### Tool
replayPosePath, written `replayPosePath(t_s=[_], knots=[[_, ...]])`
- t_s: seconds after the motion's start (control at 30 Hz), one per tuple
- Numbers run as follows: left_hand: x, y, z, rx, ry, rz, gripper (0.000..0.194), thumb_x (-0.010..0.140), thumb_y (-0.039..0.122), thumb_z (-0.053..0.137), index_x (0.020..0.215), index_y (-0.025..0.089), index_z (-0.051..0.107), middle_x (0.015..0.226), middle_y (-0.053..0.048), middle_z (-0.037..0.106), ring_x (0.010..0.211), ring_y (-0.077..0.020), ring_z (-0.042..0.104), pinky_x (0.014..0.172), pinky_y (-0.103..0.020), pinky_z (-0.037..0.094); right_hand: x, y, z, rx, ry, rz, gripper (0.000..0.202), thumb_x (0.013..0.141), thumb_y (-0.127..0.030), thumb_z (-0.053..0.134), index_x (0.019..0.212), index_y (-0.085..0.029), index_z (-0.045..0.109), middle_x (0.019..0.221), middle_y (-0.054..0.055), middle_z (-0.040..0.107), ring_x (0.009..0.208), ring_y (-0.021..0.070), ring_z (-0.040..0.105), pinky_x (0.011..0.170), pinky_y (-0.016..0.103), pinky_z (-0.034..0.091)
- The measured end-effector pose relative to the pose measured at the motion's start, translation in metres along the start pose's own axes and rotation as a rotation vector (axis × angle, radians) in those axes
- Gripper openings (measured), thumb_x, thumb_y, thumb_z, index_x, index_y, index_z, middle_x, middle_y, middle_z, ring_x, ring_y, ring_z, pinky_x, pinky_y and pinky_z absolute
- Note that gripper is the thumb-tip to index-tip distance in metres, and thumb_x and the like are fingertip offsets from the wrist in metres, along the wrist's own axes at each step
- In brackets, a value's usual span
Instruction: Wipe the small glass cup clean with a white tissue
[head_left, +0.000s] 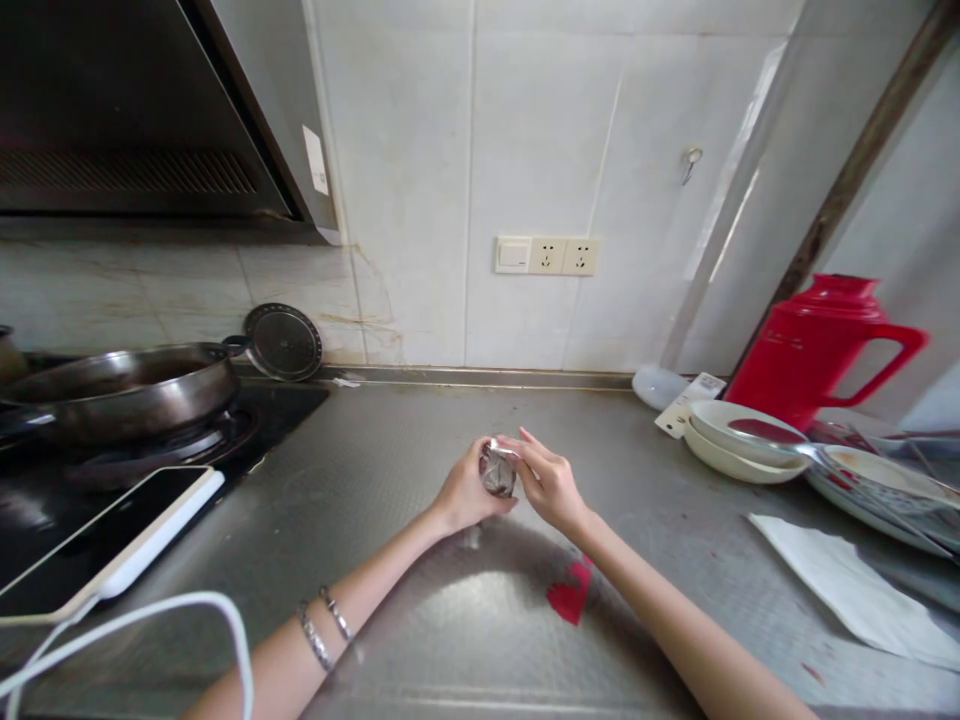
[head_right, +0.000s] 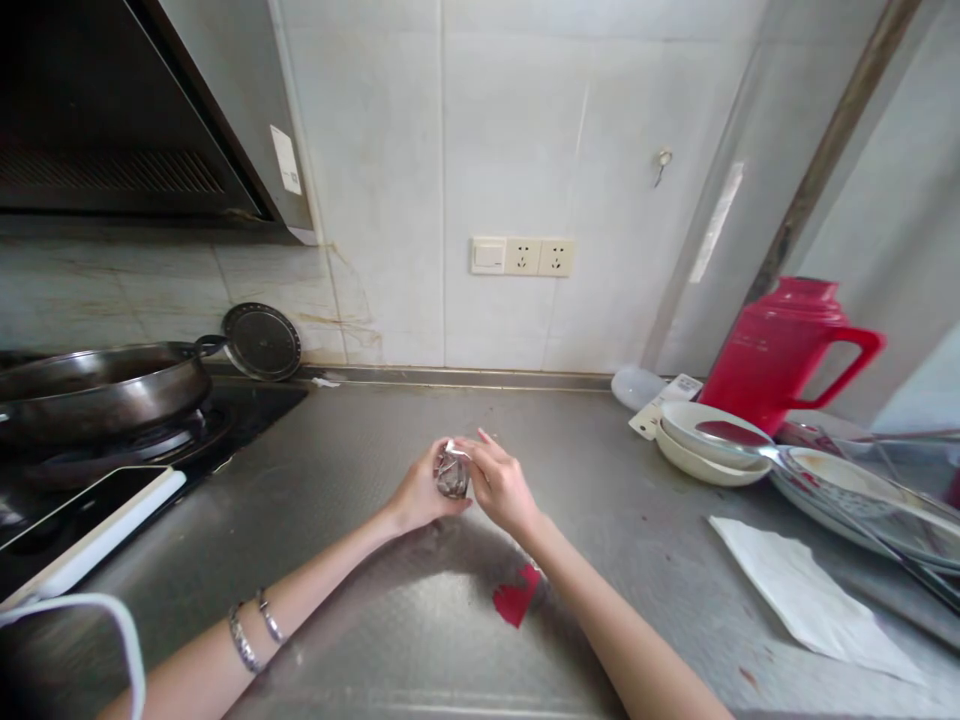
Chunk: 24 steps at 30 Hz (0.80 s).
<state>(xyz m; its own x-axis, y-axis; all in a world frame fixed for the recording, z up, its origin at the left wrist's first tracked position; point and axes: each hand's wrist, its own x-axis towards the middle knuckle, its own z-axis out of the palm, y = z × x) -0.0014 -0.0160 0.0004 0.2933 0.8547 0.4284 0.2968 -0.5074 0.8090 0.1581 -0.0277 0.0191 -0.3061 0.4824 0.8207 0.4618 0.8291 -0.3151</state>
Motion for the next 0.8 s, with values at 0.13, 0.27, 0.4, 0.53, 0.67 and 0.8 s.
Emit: replayPosePath(t_s=[0.13, 0.27, 0.4, 0.53, 0.67, 0.8], knots=[[-0.002, -0.001, 0.000, 0.017, 0.002, -0.011, 0.086, 0.048, 0.023, 0.082, 0.125, 0.019, 0.042, 0.111, -0.008, 0.063, 0.098, -0.0237, 0.062, 0.088, -0.036, 0.048, 0.002, 0.003, 0.002, -0.046, 0.062, 0.299, 0.037, 0.093, -0.035, 0.043, 0.074, -0.018, 0.069, 0.064, 0.002, 0.069, 0.064, 0.0216, 0.069, 0.071, 0.035, 0.057], [-0.001, -0.001, -0.001, 0.008, -0.020, -0.005, 0.086, 0.049, 0.025, 0.082, 0.125, 0.017, 0.041, 0.109, -0.009, 0.064, 0.096, -0.0237, 0.063, 0.087, -0.036, 0.048, 0.003, 0.003, 0.002, -0.042, 0.065, 0.312, 0.037, 0.093, -0.036, 0.042, 0.074, -0.019, 0.068, 0.069, 0.003, 0.071, 0.068, 0.0218, 0.069, 0.068, 0.033, 0.057], [0.001, 0.002, 0.001, -0.023, -0.008, -0.026, 0.078, 0.052, 0.023, 0.080, 0.120, 0.017, 0.044, 0.106, -0.008, 0.065, 0.093, -0.0221, 0.063, 0.083, -0.033, 0.049, 0.002, -0.001, -0.003, -0.023, -0.028, 0.001, 0.031, 0.093, -0.020, 0.039, 0.112, -0.024, 0.063, 0.108, 0.004, 0.070, 0.105, 0.0205, 0.065, 0.104, 0.047, 0.042], [0.001, 0.004, 0.002, -0.051, -0.018, 0.007, 0.068, 0.054, 0.021, 0.079, 0.114, 0.018, 0.047, 0.107, -0.007, 0.065, 0.092, -0.0208, 0.063, 0.079, -0.031, 0.049, 0.001, -0.005, -0.006, -0.025, -0.079, -0.130, 0.036, 0.091, -0.013, 0.040, 0.121, -0.021, 0.058, 0.114, 0.007, 0.068, 0.111, 0.0192, 0.061, 0.108, 0.047, 0.038], [-0.001, 0.004, 0.003, -0.033, -0.004, -0.020, 0.079, 0.051, 0.023, 0.082, 0.120, 0.018, 0.045, 0.109, -0.008, 0.065, 0.095, -0.0221, 0.063, 0.084, -0.033, 0.049, 0.000, -0.001, -0.001, 0.010, 0.057, 0.053, 0.026, 0.092, -0.019, 0.043, 0.104, -0.020, 0.067, 0.099, 0.006, 0.072, 0.096, 0.0219, 0.068, 0.096, 0.040, 0.048], [-0.003, 0.002, 0.002, -0.023, -0.023, -0.022, 0.089, 0.048, 0.023, 0.084, 0.126, 0.017, 0.042, 0.111, -0.010, 0.064, 0.099, -0.0248, 0.062, 0.087, -0.035, 0.048, 0.001, 0.003, 0.005, 0.015, 0.125, 0.398, 0.037, 0.092, -0.037, 0.046, 0.070, -0.016, 0.068, 0.067, 0.004, 0.071, 0.061, 0.0204, 0.068, 0.054, 0.026, 0.052]])
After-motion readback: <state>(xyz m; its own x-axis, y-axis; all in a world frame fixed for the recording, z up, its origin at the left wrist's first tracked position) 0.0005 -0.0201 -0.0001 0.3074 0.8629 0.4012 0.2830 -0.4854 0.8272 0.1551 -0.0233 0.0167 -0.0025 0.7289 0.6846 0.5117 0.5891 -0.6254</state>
